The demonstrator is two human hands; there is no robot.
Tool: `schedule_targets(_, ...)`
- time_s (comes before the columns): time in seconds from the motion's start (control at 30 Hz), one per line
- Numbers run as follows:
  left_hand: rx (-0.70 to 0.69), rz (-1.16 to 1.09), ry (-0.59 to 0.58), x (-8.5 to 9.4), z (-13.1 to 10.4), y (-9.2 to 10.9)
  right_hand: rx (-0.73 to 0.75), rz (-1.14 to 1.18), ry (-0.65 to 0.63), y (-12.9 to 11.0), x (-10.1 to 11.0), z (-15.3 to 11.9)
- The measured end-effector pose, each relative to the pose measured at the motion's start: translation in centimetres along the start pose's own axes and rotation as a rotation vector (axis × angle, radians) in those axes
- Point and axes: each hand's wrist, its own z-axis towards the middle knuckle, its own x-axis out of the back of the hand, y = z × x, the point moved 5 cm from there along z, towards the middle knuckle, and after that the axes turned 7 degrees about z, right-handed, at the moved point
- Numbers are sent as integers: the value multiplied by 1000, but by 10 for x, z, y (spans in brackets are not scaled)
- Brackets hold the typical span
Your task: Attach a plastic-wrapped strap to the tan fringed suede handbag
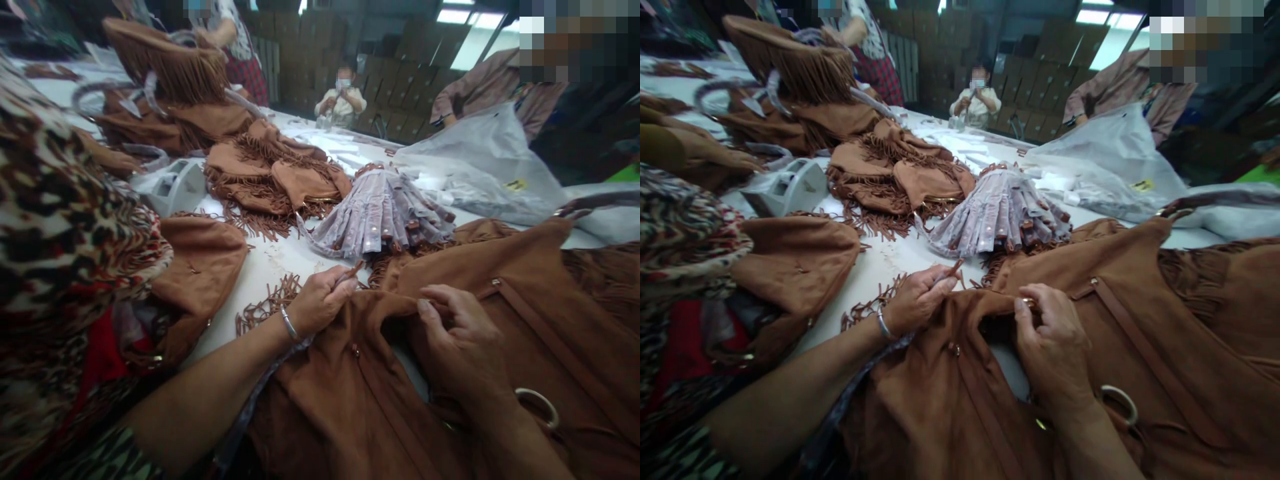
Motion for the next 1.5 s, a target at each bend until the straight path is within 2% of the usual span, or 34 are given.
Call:
schedule_targets(0.1, -48, -5, 29, 1, 2, 1, -17, -59, -13, 5, -1, 0)
schedule_targets(0.2, -52, -87, 20, 0, 4, 1, 10, -44, 107, 0, 8, -3)
schedule_targets(0.27, -53, -88, 6, -1, 4, 4, -62, 53, 155, -5, 14, -4)
schedule_targets(0.33, -75, -6, 6, -3, 2, 13, -260, 308, 122, -7, 14, -5)
schedule_targets(0.43, -125, 223, 39, -7, -4, 37, -547, 786, -39, -24, 1, -10)
schedule_targets(0.53, -143, 403, 27, -16, -13, 62, -603, 1161, -227, -56, -14, -15)
schedule_targets(0.57, -147, 422, 11, -20, -15, 69, -594, 1254, -237, -65, -17, -16)
schedule_targets(0.63, -139, 405, -8, -23, -20, 80, -587, 1399, -179, -74, -18, -19)
schedule_targets(0.7, -115, 332, -33, -25, -23, 88, -610, 1504, -102, -76, -19, -23)
schedule_targets(0.77, -95, 231, -68, -26, -27, 95, -638, 1594, -81, -77, -20, -29)
schedule_targets(0.93, -99, 36, -51, -28, -31, 103, -612, 1651, -55, -76, -12, -38)
schedule_targets(1.03, -110, -189, -116, -33, -30, 101, -571, 1627, -65, -76, -4, -40)
schedule_targets(1.1, -97, -263, -141, -35, -30, 98, -563, 1629, -56, -76, 1, -40)
schedule_targets(1.3, -114, -186, -96, -35, -36, 103, -566, 1671, -76, -77, 5, -43)
schedule_targets(1.5, -149, 111, 9, -26, -45, 114, -541, 1727, -59, -82, 11, -43)
